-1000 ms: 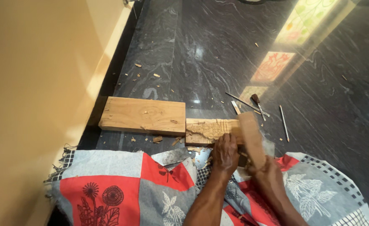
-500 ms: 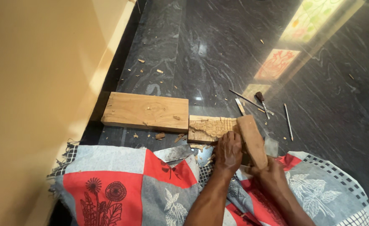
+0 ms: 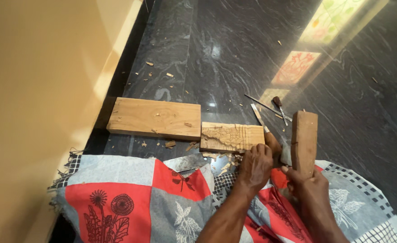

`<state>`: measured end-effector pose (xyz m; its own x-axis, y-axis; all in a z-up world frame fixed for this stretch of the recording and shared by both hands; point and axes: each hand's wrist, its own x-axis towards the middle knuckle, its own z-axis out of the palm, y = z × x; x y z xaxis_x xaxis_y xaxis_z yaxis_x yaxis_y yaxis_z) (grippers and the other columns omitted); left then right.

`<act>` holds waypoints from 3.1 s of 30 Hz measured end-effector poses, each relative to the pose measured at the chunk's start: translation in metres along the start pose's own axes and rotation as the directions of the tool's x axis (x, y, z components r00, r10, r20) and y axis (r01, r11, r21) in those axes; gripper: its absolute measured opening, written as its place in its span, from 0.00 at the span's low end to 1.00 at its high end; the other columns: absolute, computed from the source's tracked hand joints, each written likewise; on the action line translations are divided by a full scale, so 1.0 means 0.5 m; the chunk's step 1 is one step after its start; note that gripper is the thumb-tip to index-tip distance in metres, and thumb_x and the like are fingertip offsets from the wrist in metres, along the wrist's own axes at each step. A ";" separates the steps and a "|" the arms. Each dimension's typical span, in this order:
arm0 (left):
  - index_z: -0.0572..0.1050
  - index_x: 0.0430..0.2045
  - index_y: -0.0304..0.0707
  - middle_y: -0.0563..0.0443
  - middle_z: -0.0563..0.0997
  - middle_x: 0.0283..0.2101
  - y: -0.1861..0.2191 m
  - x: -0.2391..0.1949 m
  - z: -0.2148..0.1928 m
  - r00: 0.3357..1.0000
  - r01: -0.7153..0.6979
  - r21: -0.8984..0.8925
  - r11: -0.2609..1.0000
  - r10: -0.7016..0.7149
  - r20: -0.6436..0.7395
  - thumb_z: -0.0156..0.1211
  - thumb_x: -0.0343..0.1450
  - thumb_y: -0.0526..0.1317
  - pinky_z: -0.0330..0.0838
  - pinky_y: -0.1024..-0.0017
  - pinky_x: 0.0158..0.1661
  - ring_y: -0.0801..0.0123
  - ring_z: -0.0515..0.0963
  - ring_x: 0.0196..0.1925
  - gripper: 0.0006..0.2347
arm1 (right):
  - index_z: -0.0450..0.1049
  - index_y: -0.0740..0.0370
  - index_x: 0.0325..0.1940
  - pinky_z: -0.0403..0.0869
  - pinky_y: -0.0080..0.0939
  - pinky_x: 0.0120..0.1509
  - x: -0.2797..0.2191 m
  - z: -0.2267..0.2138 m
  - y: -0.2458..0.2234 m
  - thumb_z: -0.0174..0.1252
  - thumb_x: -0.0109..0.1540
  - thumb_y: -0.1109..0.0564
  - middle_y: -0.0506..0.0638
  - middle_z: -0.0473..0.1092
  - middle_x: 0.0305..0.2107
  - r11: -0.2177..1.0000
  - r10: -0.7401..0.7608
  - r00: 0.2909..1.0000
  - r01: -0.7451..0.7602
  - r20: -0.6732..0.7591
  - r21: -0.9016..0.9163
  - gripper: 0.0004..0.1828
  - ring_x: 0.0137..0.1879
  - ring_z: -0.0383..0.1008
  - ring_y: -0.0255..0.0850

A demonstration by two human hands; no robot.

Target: The person carves a rectangular wooden plank using a chisel and mallet, striking the chisel repeatedly to remove wood shavings and shape the surface. The person occasionally pauses to clear debris from the carved area.

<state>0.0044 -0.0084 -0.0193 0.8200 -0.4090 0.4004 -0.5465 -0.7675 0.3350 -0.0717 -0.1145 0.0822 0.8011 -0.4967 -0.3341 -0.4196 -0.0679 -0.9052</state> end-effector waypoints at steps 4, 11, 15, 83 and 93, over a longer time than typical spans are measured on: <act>0.74 0.45 0.22 0.34 0.76 0.42 -0.028 0.000 0.015 0.996 0.079 -0.017 0.997 -0.078 0.048 0.57 0.67 0.33 0.73 0.60 0.41 0.52 0.76 0.44 0.14 | 0.70 0.67 0.43 0.60 0.37 0.22 -0.008 -0.009 -0.002 0.66 0.58 0.55 0.49 0.64 0.17 0.999 0.031 1.000 -0.031 -0.003 0.017 0.17 0.18 0.60 0.36; 0.72 0.45 0.18 0.31 0.75 0.41 -0.049 -0.006 0.009 0.981 0.156 -0.132 0.979 -0.170 -0.098 0.59 0.61 0.34 0.71 0.55 0.44 0.46 0.75 0.44 0.19 | 0.69 0.68 0.42 0.60 0.37 0.21 -0.002 -0.007 0.004 0.66 0.59 0.53 0.49 0.65 0.17 0.999 0.027 0.999 -0.028 0.026 0.038 0.18 0.18 0.60 0.36; 0.72 0.46 0.19 0.32 0.75 0.41 -0.056 -0.008 0.007 0.981 0.174 -0.132 0.976 -0.182 -0.059 0.54 0.64 0.29 0.71 0.58 0.46 0.47 0.75 0.45 0.16 | 0.70 0.68 0.43 0.61 0.37 0.22 -0.009 -0.006 0.002 0.65 0.59 0.53 0.50 0.65 0.17 0.999 0.046 0.999 -0.046 0.027 0.009 0.17 0.19 0.62 0.37; 0.52 0.68 0.30 0.30 0.65 0.62 -0.547 0.084 -0.271 0.761 0.063 0.372 0.926 -0.286 0.583 0.88 0.39 0.53 0.66 0.59 0.63 0.43 0.66 0.65 0.63 | 0.49 0.51 0.78 0.43 0.64 0.81 0.301 0.256 -0.041 0.73 0.43 0.34 0.51 0.51 0.74 0.098 -0.111 0.664 0.748 0.740 -0.656 0.66 0.80 0.47 0.47; 0.53 0.66 0.21 0.31 0.69 0.53 -0.471 -0.030 -0.281 0.746 0.069 0.371 0.926 -0.295 0.597 0.86 0.40 0.45 0.73 0.61 0.55 0.45 0.72 0.56 0.59 | 0.54 0.52 0.77 0.47 0.58 0.79 0.249 0.261 -0.021 0.81 0.31 0.36 0.48 0.53 0.72 0.111 -0.113 0.613 0.790 0.782 -0.604 0.75 0.79 0.47 0.44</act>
<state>0.0970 0.2478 0.0156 0.8746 -0.3735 -0.3090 -0.3861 -0.9222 0.0218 0.0880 -0.0628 0.0159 0.8726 0.3794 -0.3076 0.3284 -0.9219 -0.2055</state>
